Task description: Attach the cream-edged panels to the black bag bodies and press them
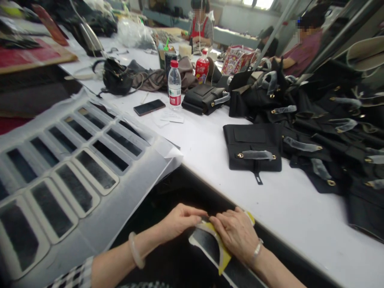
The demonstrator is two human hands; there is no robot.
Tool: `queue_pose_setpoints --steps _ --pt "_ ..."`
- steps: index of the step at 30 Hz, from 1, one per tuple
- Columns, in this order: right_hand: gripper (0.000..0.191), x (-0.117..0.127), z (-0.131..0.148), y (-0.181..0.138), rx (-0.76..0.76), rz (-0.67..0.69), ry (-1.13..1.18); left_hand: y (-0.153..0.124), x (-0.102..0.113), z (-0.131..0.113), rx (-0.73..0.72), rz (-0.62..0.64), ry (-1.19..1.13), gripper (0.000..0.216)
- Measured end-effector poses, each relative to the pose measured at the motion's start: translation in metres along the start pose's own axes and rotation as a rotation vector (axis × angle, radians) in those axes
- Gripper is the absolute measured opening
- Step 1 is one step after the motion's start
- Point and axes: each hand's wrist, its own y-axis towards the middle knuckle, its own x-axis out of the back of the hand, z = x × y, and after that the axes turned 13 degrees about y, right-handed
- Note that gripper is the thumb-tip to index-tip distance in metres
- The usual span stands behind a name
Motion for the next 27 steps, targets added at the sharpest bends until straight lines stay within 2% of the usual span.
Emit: queue_pose_setpoints --steps 4,6,8,10,13,17,20,23,27 --pt "0.071 0.012 -0.019 -0.013 -0.288 -0.063 0.281 0.000 -0.005 0.006 -0.027 -0.035 0.045 0.041" --pt "0.078 0.016 -0.019 -0.015 -0.372 -0.051 0.546 0.000 -0.006 0.005 -0.018 -0.040 0.042 0.039" --pt "0.078 0.017 -0.013 -0.010 -0.380 0.021 0.812 -0.001 -0.006 0.003 0.002 -0.035 0.038 0.039" --pt "0.083 0.013 -0.006 0.001 -0.293 0.115 0.924 -0.001 -0.006 0.000 0.017 -0.029 0.041 0.038" --pt "0.082 0.003 0.002 0.022 -0.167 0.151 0.849 -0.003 -0.006 -0.004 -0.027 -0.020 0.048 0.036" --pt "0.057 -0.012 0.003 0.036 -0.142 0.186 0.830 -0.005 -0.007 -0.007 -0.118 -0.030 0.115 0.034" --pt "0.043 -0.015 0.003 0.034 -0.105 0.214 0.803 -0.007 -0.009 -0.007 -0.110 -0.057 0.186 0.034" --pt "0.042 -0.014 0.002 0.033 -0.060 0.217 0.741 -0.007 -0.011 -0.006 -0.075 -0.095 0.251 0.031" --pt "0.045 -0.015 0.000 0.035 -0.039 0.208 0.719 -0.006 -0.010 -0.004 -0.113 -0.085 0.259 0.030"
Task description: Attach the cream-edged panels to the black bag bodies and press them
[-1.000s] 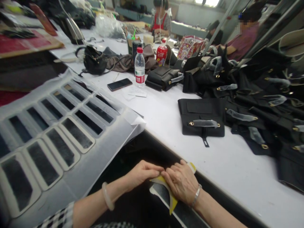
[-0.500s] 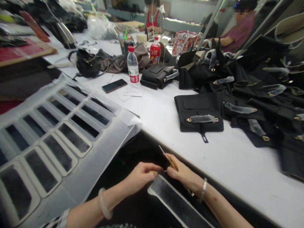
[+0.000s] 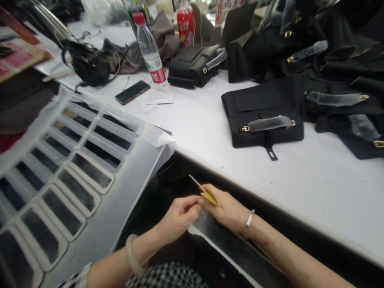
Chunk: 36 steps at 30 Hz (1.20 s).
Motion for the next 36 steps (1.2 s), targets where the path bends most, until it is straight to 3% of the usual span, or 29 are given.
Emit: queue_pose_setpoints --steps 5,10,20,25,27,30,32,34,36 --pt "0.048 -0.004 -0.003 -0.004 -0.034 -0.084 -0.022 0.001 0.004 0.006 -0.032 0.075 -0.138 0.035" --pt "0.049 0.001 -0.005 -0.014 -0.055 -0.157 -0.037 0.003 0.005 0.011 0.050 0.125 -0.338 0.040" --pt "0.040 0.003 -0.002 -0.022 -0.045 -0.232 -0.094 0.011 -0.007 0.006 -0.012 0.032 -0.111 0.033" --pt "0.076 0.009 0.035 -0.037 0.029 -0.395 -0.152 0.007 -0.005 0.019 0.039 0.075 -0.169 0.042" --pt "0.079 0.005 0.049 -0.056 0.063 -0.498 -0.082 -0.001 -0.005 0.033 0.159 0.058 -0.264 0.051" --pt "0.074 -0.017 0.056 -0.092 0.078 -0.743 0.190 -0.014 -0.014 0.060 0.486 0.007 -0.522 0.064" --pt "0.070 -0.044 0.048 -0.113 0.048 -0.870 0.423 -0.017 -0.025 0.076 0.660 0.033 -0.653 0.072" --pt "0.060 -0.080 0.033 -0.125 -0.001 -0.890 0.669 -0.012 -0.039 0.084 0.723 0.073 -0.707 0.075" --pt "0.051 -0.119 0.015 -0.124 -0.040 -0.779 0.921 -0.003 -0.053 0.084 0.694 0.094 -0.714 0.071"
